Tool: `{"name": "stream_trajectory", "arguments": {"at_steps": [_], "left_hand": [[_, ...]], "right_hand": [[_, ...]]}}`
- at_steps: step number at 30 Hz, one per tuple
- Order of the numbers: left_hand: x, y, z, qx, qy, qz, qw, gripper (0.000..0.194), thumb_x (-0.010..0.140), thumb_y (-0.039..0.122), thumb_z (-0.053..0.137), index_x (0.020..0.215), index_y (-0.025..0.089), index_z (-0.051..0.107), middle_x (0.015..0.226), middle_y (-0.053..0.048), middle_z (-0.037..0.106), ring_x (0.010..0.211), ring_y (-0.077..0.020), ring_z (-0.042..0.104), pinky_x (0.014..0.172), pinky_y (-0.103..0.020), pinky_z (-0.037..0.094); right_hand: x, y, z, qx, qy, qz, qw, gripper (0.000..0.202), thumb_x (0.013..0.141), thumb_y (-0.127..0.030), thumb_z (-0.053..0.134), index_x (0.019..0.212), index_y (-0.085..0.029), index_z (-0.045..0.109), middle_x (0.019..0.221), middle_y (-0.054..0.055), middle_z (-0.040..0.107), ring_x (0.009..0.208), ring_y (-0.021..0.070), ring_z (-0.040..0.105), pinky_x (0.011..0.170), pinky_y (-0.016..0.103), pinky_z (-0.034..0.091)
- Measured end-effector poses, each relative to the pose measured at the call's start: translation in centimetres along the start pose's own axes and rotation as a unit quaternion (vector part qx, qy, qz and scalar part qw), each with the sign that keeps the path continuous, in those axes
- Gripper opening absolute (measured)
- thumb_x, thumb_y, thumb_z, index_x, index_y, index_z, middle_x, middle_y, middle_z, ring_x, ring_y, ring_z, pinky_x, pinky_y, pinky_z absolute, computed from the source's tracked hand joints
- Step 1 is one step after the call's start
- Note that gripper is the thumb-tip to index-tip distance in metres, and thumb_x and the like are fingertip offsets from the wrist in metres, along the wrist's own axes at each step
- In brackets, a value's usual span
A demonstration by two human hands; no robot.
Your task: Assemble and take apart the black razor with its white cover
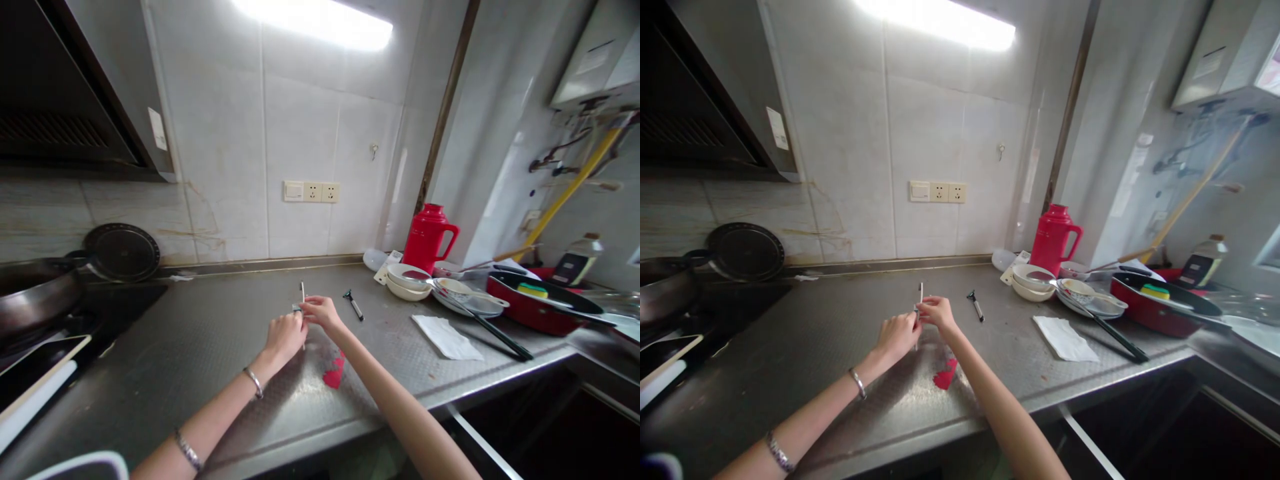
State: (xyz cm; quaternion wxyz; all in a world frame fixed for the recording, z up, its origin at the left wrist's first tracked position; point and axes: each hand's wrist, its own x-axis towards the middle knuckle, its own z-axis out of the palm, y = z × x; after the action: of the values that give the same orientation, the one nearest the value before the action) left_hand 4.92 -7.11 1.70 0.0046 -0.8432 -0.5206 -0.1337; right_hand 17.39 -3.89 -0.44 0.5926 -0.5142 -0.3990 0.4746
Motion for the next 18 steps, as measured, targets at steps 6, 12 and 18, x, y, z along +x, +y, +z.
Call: {"name": "stream_trajectory", "arguments": {"at_steps": [6, 12, 18], "left_hand": [[0.7, 0.8, -0.2, -0.016, 0.015, -0.001, 1.0, 0.042, 0.088, 0.047, 0.033, 0.094, 0.017, 0.062, 0.089, -0.012, 0.068, 0.085, -0.0247, 0.064, 0.072, -0.032, 0.042], [2.3, -1.9, 0.3, -0.028, 0.016, -0.006, 0.999, 0.038, 0.087, 0.046, 0.035, 0.083, 0.019, 0.061, 0.086, -0.008, 0.068, 0.082, -0.0205, 0.063, 0.069, -0.028, 0.041], [4.5, -5.3, 3.0, -0.074, 0.009, -0.041, 0.996, 0.036, 0.081, 0.048, 0.045, 0.095, 0.017, 0.057, 0.097, -0.009, 0.065, 0.088, -0.0211, 0.061, 0.071, -0.027, 0.042]], "right_hand": [[0.8, -1.3, -2.3, -0.059, 0.015, -0.021, 0.998, 0.016, 0.062, -0.023, 0.065, 0.072, -0.01, 0.066, 0.058, 0.001, 0.06, 0.051, 0.0084, 0.056, 0.046, 0.017, 0.045], [3.4, -3.2, -9.7, -0.345, 0.103, -0.087, 0.929, 0.02, 0.069, -0.022, 0.054, 0.076, -0.013, 0.07, 0.063, 0.002, 0.064, 0.058, 0.0111, 0.059, 0.05, 0.016, 0.043], [5.3, -3.2, -16.7, -0.52, 0.15, -0.061, 0.838, 0.016, 0.065, -0.016, 0.055, 0.056, -0.012, 0.067, 0.046, 0.004, 0.059, 0.057, 0.0155, 0.059, 0.051, 0.019, 0.037]]}}
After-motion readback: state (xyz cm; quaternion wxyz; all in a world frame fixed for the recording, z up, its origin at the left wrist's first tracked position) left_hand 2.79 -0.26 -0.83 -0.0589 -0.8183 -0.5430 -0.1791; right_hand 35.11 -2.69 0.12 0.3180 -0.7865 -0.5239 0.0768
